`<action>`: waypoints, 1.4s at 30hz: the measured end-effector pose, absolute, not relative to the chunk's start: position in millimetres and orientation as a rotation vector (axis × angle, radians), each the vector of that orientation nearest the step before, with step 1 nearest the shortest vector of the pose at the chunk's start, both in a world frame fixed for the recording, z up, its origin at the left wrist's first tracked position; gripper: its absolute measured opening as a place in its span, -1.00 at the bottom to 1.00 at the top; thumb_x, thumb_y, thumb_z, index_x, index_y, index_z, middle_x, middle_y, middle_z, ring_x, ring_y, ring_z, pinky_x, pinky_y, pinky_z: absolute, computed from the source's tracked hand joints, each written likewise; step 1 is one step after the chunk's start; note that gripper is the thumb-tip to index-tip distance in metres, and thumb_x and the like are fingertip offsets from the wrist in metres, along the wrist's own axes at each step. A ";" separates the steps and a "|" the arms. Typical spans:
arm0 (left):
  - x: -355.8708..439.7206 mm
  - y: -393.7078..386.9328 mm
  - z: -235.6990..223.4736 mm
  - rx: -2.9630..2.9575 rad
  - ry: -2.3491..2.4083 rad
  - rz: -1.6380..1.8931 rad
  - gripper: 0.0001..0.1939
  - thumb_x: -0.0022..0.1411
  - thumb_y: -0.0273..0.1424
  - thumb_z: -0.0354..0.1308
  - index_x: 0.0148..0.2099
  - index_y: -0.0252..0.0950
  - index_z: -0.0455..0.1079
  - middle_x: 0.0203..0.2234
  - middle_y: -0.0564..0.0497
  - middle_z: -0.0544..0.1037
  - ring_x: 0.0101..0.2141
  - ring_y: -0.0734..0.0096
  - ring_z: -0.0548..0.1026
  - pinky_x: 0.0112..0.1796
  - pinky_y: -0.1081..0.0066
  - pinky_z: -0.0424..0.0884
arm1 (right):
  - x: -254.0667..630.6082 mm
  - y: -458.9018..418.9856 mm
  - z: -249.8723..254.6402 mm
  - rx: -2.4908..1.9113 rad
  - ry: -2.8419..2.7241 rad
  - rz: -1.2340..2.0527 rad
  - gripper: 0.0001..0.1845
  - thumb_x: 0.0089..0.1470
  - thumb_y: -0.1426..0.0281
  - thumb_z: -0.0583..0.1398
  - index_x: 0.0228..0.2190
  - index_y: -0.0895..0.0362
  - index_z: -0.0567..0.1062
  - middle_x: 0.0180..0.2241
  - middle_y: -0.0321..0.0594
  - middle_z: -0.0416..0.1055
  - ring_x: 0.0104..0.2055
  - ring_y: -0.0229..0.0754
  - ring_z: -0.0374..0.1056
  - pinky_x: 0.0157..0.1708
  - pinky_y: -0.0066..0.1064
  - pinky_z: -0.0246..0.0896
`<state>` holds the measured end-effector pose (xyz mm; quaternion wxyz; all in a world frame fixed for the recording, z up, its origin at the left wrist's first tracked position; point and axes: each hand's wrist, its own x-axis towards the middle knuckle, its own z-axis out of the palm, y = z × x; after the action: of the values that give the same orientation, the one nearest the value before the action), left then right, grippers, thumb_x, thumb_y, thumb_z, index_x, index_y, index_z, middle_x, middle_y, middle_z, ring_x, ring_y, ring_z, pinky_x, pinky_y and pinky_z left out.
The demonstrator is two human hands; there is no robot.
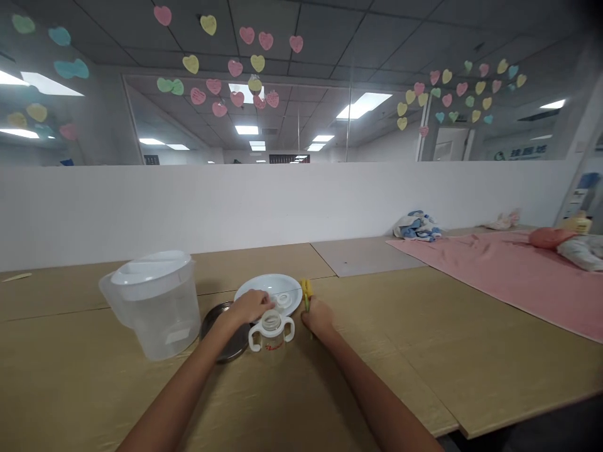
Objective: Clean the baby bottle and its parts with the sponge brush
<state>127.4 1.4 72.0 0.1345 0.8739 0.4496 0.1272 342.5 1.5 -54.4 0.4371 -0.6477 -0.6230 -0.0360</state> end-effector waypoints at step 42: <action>140.4 12.2 111.2 2.192 1.267 1.270 -0.64 0.07 -0.15 0.05 -0.41 -0.35 0.48 -0.71 0.10 0.35 -0.62 0.49 0.33 -0.56 0.52 0.12 | 320.9 -33.5 -9.8 -1.092 -1.411 -0.690 -0.67 0.20 0.42 -0.03 -0.11 0.19 0.45 -0.26 -0.09 0.51 -0.30 -0.24 0.45 -0.30 -0.50 0.31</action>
<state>140.4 12.2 111.2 0.1538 0.7647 0.4420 0.4430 320.9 -33.5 -9.8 0.5764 -0.4666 -0.6027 -0.2946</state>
